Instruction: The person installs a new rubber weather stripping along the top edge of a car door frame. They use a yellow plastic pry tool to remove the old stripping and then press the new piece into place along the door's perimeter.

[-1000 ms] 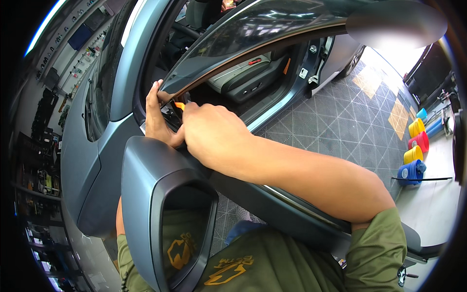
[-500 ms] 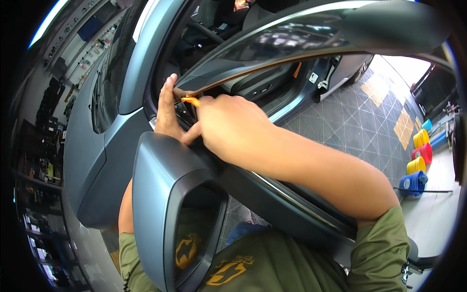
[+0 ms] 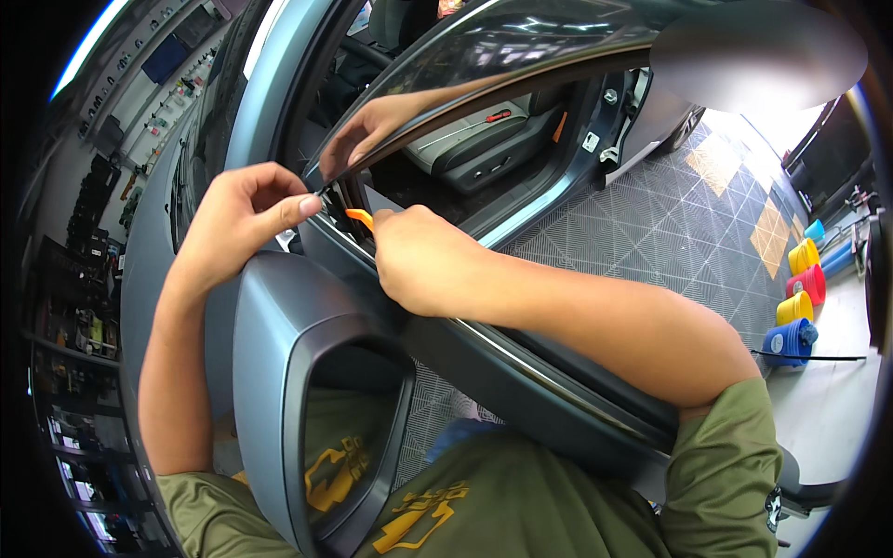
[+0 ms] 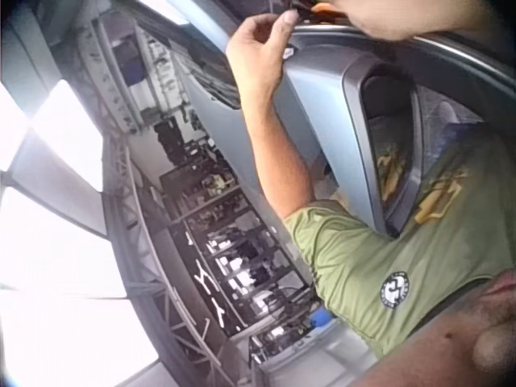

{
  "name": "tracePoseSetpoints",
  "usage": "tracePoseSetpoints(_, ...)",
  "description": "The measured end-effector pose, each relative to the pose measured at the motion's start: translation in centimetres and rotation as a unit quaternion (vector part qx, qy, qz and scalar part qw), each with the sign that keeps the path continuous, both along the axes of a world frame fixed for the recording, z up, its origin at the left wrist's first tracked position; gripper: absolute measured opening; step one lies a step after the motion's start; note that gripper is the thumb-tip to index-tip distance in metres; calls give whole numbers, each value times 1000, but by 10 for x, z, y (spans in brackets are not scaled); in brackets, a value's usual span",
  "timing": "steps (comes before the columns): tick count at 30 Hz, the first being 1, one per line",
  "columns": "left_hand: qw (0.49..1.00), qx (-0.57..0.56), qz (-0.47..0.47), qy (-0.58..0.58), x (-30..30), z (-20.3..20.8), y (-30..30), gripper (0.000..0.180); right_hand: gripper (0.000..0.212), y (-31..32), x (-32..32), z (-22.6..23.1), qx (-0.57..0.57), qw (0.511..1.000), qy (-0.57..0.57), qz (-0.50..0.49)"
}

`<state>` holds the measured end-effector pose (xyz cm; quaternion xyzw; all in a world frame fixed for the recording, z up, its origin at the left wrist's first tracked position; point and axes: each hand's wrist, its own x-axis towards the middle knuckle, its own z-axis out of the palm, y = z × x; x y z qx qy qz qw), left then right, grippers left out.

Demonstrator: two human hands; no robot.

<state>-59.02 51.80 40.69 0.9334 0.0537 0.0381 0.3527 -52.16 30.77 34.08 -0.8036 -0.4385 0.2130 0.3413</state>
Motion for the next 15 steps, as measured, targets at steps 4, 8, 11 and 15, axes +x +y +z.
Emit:
tracePoseSetpoints(4,978,207,6,32,5,20,-27,54,28,10,-11,4,-18,998,45,-27)
tracePoseSetpoints(8,952,293,24,85,23,23,-50,38,24,13,-7,-10,18,999,-29,18)
tracePoseSetpoints(11,965,259,-8,49,20,13,-37,33,22,20,-1,-7,10,998,-30,46)
tracePoseSetpoints(15,963,264,15,59,18,16,-40,29,23,21,-5,-10,-18,997,-60,34)
